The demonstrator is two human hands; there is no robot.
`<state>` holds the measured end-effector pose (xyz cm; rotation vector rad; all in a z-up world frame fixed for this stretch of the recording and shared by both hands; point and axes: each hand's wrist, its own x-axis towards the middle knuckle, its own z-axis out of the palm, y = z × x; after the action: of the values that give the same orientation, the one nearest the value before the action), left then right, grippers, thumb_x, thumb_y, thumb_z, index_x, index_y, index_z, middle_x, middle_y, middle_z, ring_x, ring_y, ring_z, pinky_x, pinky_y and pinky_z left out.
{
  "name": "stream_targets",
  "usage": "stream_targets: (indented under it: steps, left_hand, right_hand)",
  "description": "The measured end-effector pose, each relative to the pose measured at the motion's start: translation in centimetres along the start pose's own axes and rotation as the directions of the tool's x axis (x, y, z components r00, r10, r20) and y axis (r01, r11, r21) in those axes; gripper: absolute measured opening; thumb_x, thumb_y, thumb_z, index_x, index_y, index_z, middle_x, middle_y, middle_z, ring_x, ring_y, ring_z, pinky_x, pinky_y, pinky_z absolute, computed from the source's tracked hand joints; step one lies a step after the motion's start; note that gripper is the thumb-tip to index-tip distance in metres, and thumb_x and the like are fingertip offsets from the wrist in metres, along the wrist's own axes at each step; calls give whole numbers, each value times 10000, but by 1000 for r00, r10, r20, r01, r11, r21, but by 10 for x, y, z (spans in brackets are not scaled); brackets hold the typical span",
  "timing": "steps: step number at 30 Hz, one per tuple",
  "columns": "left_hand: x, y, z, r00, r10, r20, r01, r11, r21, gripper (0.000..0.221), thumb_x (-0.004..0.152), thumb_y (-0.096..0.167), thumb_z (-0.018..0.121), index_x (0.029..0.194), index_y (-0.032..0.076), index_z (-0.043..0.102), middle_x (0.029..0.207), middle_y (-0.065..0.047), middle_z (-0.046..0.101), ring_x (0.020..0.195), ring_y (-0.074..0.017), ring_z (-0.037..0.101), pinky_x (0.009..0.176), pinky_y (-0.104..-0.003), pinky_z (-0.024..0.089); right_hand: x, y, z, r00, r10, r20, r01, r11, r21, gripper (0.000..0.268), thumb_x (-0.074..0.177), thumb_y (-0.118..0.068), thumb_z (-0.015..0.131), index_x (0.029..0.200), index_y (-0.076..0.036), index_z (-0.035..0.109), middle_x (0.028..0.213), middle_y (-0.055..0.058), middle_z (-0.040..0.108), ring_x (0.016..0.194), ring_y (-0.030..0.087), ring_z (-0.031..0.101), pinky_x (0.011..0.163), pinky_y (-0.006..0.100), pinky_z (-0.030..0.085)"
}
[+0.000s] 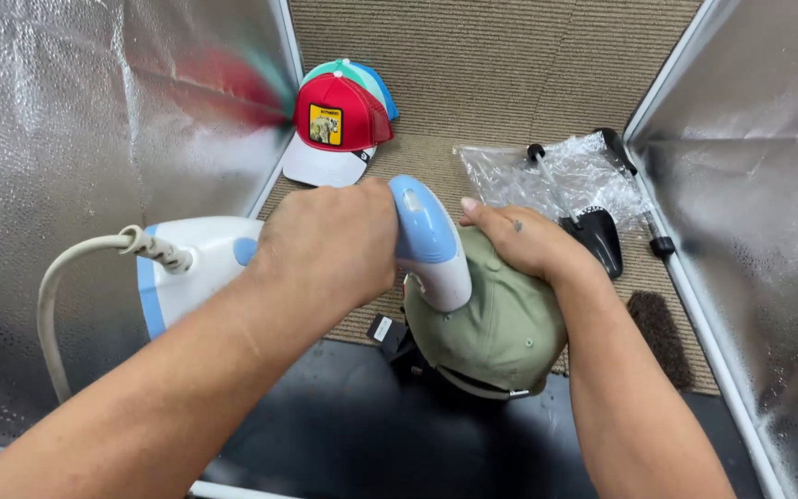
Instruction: Using a handheld steamer and a brush to refresh and remove wrinkles from a baseball cap.
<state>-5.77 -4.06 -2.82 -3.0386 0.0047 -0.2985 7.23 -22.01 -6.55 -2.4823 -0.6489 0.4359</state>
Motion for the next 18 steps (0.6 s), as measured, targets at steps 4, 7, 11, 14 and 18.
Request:
stream_targets:
  steps: [4, 7, 11, 14, 18]
  left_hand:
    - [-18, 22, -17, 997, 83, 9, -83, 996, -21, 245, 818, 65, 587, 1028, -55, 627, 723, -208, 732, 747, -464, 755, 583, -587, 592]
    - [-19, 20, -19, 986, 140, 95, -136, 989, -52, 255, 813, 72, 592, 1033, -45, 644, 725, -175, 744, 743, -433, 767, 587, -571, 599]
    - [3, -5, -3, 1000, 4, 31, -3, 1000, -25, 262, 833, 87, 596, 1031, -79, 641, 729, -218, 719, 749, -444, 757, 592, -555, 592]
    - [-3, 5, -7, 999, 35, 4, -35, 999, -35, 276, 834, 105, 595, 1032, -84, 634, 723, -215, 718, 735, -450, 756, 575, -570, 590]
    - [-17, 24, -14, 985, 156, 69, -154, 988, -32, 265, 819, 91, 612, 1037, -59, 637, 737, -177, 740, 733, -443, 763, 573, -585, 595]
  right_hand:
    - [-1, -4, -1, 1000, 1, -1, -1, 1000, -14, 742, 1001, -620, 277, 1279, -113, 742, 1337, 225, 671, 1360, 426, 522, 1192, 548, 357]
    - [-8, -10, 0, 1000, 1, 4, -1, 1000, 1, 723, 1001, -592, 269, 1228, -124, 773, 1313, 214, 693, 1341, 425, 544, 1183, 545, 373]
    - [-3, -4, 0, 1000, -9, -2, 9, 1000, -5, 761, 990, -639, 267, 1217, -118, 774, 1275, 218, 709, 1323, 425, 558, 1168, 537, 391]
    - [-8, -13, -3, 1000, 7, 4, -7, 1000, -9, 759, 985, -630, 272, 1217, -110, 774, 1267, 226, 713, 1319, 428, 561, 1167, 539, 396]
    - [-12, -21, -5, 999, 35, 10, -35, 999, -5, 763, 994, -637, 266, 1236, -115, 768, 1286, 217, 707, 1329, 420, 557, 1167, 537, 391]
